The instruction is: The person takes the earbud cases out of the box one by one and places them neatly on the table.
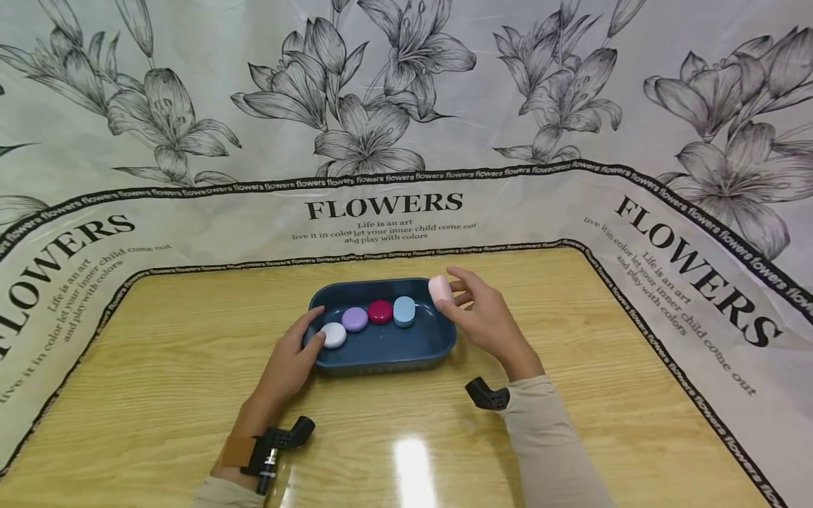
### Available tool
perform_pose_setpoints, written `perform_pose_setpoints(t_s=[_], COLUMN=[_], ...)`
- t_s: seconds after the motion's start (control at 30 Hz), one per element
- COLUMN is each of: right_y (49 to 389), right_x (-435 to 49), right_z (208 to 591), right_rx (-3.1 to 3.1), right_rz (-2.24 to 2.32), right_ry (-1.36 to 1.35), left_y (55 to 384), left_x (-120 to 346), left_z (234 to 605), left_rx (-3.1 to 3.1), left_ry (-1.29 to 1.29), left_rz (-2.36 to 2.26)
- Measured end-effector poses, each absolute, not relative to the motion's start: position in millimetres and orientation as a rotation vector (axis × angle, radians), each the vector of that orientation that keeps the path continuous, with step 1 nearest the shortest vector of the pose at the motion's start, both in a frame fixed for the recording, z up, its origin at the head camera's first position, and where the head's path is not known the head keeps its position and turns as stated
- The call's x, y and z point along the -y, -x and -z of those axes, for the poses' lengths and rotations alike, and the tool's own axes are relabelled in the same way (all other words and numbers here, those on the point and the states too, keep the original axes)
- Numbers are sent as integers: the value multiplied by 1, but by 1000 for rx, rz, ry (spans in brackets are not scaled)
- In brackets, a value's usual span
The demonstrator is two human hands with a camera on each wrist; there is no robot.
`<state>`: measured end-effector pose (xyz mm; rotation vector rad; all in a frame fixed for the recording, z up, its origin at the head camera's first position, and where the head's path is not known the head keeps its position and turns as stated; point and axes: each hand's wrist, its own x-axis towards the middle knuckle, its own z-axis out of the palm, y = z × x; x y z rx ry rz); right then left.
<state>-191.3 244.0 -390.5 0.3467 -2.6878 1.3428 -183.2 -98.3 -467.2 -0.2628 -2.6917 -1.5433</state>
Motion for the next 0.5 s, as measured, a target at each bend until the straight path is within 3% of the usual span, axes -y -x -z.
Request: perform_pose_setpoints(t_s=[0.5], right_y=[193], right_x=[-259], right_z=[391], right_rx=[2712], right_rz=[-1195], right_ry=[-287], left_y=[185], left_x=[100], left_z=[469], left_rx=[2655], left_ry=[292], left_rz=[1532])
